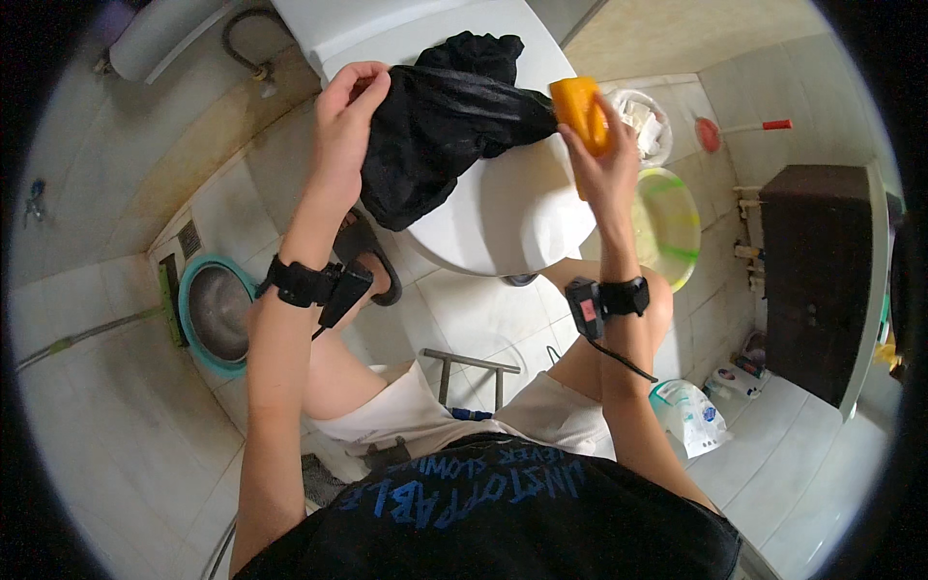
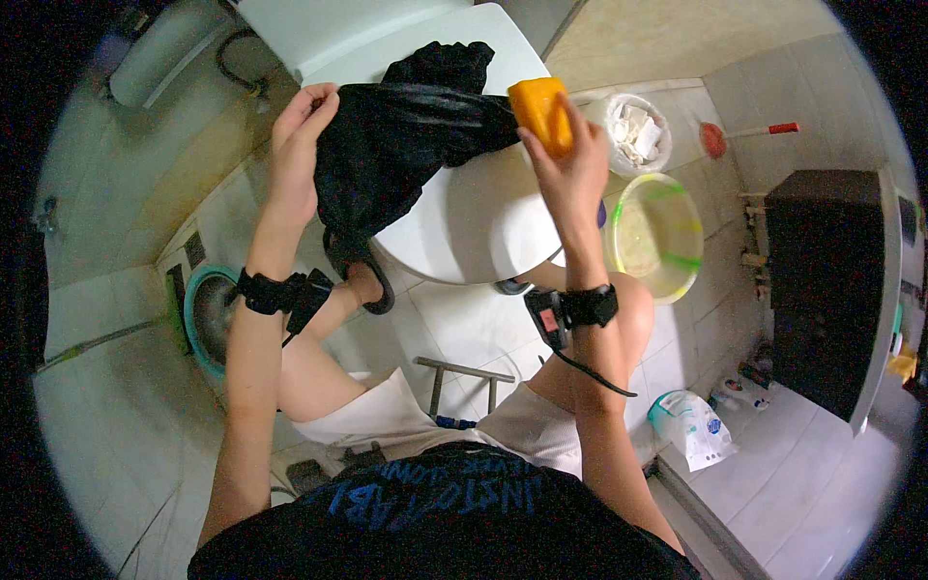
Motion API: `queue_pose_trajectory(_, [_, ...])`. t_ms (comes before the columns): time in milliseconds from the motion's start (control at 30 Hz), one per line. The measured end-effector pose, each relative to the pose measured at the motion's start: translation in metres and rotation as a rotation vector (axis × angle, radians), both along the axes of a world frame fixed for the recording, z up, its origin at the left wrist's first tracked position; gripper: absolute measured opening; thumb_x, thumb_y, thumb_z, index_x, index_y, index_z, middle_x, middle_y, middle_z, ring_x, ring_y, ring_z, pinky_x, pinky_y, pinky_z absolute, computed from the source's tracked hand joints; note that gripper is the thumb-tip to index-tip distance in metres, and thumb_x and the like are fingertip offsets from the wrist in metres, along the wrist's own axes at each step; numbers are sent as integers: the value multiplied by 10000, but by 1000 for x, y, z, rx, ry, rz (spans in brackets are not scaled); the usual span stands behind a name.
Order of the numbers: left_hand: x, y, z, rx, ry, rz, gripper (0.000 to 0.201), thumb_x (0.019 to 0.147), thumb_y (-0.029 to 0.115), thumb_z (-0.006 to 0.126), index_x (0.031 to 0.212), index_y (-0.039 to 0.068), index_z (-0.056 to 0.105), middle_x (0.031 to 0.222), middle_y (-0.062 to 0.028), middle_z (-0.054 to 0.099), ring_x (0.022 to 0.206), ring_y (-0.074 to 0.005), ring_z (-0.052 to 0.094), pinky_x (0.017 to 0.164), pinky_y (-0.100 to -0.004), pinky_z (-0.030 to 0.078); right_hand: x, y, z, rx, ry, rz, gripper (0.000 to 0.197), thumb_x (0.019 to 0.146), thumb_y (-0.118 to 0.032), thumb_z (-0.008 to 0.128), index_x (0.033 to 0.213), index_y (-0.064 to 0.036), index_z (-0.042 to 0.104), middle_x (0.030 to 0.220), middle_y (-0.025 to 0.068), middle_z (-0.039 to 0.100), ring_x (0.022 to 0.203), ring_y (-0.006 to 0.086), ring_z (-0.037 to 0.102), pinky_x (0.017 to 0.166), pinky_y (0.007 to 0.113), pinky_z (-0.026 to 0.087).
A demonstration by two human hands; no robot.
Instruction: The person washes a black cloth in a sink, then scrubs it with a bar of soap on a toilet lid and wrings it out by hand.
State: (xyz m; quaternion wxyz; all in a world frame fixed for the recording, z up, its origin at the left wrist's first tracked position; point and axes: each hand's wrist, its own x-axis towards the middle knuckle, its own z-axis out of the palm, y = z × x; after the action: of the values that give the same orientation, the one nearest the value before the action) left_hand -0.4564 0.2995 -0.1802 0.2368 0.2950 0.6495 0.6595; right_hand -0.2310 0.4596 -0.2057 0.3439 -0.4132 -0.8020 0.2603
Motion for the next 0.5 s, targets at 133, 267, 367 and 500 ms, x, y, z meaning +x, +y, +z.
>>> queue_pose_trajectory(133, [22, 16, -15, -146, 685, -91, 360, 830, 220, 614, 1126, 42, 513, 1073, -109, 563, 1043, -242, 533, 926, -320, 385, 9, 5, 19, -59, 263, 21, 548, 749, -261, 742, 1220, -72, 536, 1033, 151, 514, 966, 236, 571, 812, 326, 480])
queue_pose_trajectory(267, [50, 27, -30, -398, 969, -178, 465, 813, 244, 627, 1223, 96, 468, 1318, -111, 378, 1188, -318, 402, 950, -480, 348, 15, 6, 29, -99, 333, -9, 539, 748, -246, 743, 1211, -59, 540, 1028, 143, 525, 946, 233, 577, 812, 323, 482])
queue_pose_trajectory(367, [54, 33, -36, -550, 1119, -203, 457, 785, 216, 647, 1200, 105, 490, 1318, -100, 379, 1181, -314, 407, 930, -480, 362, 17, 8, 27, -17, 356, -11, 543, 742, -252, 745, 1207, -57, 543, 989, 139, 540, 935, 233, 582, 810, 321, 480])
queue_pose_trajectory(500, [50, 45, -34, -351, 864, -120, 259, 773, 143, 638, 999, 31, 579, 1153, -101, 521, 1054, -310, 503, 872, -390, 413, 20, 12, 25, -8, 314, -61, 586, 721, -309, 754, 1205, -55, 542, 984, 161, 538, 936, 249, 579, 808, 339, 473])
